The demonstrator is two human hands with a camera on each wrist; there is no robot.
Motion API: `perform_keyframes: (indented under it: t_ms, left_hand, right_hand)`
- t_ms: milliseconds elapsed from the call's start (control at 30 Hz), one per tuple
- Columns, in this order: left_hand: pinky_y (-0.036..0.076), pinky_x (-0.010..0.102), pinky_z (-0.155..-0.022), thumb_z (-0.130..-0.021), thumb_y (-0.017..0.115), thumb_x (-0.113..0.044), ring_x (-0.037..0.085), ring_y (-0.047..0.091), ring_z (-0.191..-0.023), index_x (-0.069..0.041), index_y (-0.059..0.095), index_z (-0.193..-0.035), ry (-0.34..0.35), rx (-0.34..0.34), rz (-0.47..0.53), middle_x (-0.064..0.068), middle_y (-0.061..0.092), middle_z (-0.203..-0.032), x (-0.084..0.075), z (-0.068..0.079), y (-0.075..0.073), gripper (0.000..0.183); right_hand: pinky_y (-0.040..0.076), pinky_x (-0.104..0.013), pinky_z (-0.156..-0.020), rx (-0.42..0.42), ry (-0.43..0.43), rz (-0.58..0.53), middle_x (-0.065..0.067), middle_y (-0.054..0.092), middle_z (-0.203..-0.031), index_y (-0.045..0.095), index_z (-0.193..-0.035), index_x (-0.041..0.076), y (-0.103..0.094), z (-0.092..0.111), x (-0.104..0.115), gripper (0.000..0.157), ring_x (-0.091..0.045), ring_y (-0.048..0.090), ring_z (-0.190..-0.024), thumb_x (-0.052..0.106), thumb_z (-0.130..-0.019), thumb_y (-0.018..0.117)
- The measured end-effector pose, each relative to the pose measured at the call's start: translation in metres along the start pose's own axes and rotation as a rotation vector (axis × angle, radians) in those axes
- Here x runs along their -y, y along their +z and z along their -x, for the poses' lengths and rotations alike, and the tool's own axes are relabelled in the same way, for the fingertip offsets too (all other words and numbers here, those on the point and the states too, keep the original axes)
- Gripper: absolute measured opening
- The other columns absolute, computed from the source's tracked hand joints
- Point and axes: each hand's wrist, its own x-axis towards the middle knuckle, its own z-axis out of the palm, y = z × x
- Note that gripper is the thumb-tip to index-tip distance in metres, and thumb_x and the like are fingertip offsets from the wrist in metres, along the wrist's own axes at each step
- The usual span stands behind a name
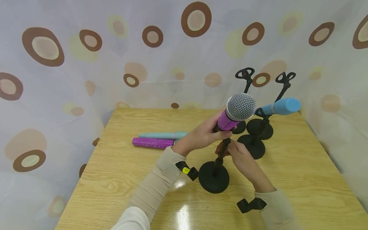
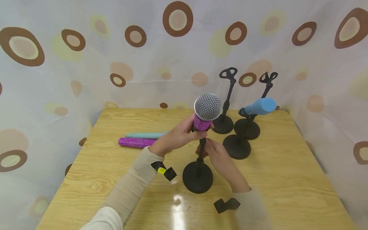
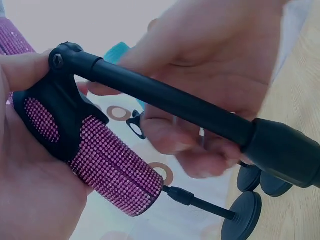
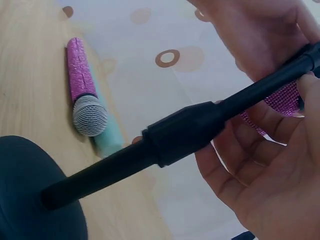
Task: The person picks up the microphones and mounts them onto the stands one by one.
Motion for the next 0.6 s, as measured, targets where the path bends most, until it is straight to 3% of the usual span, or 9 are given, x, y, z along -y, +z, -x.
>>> perform_keyframes:
  t_ms: [100, 367, 500, 600]
  left_hand:
    - [0.041, 0.023, -0.094, -0.087, 0.052, 0.000, 0.024, 0.048, -0.110, -0.002, 0.029, -0.133, 0.003, 0.016, 0.051, 0.016, 0.045, -0.125, 0.002, -0.002, 0.000, 0.051]
    - [0.044, 0.026, -0.092, -0.085, 0.050, 0.005, 0.016, 0.052, -0.105, 0.004, 0.035, -0.126, -0.027, 0.080, 0.161, 0.024, 0.051, -0.114, 0.002, -0.003, 0.000, 0.043]
    - [0.043, 0.025, -0.093, -0.085, 0.049, 0.006, 0.014, 0.051, -0.108, 0.003, 0.036, -0.126, -0.020, 0.071, 0.148, 0.025, 0.050, -0.116, 0.004, -0.003, 0.001, 0.043]
    - [0.042, 0.026, -0.095, -0.086, 0.050, 0.004, 0.012, 0.049, -0.112, 0.001, 0.035, -0.128, 0.006, 0.049, 0.111, 0.022, 0.050, -0.119, 0.007, -0.003, 0.003, 0.045]
  right_hand:
    - [0.046, -0.037, -0.088, -0.010, 0.025, -0.013, -0.009, 0.058, -0.097, 0.055, -0.096, 0.006, 0.005, 0.004, -0.007, 0.047, -0.021, 0.057, -0.093, 0.041, -0.098, 0.024]
    - [0.043, -0.036, -0.092, 0.032, 0.040, -0.046, -0.009, 0.058, -0.101, 0.052, -0.103, 0.007, 0.019, 0.015, -0.029, 0.047, -0.020, 0.055, -0.100, 0.038, -0.099, 0.016]
    - [0.038, -0.042, -0.096, 0.074, 0.032, -0.067, -0.008, 0.057, -0.113, 0.051, -0.113, 0.009, 0.031, 0.028, -0.052, 0.048, -0.018, 0.051, -0.110, 0.031, -0.100, 0.010]
    - [0.033, -0.047, -0.101, 0.069, 0.039, -0.028, -0.003, 0.056, -0.121, 0.051, -0.119, 0.012, 0.041, 0.037, -0.072, 0.043, -0.017, 0.045, -0.120, 0.028, -0.101, 0.016]
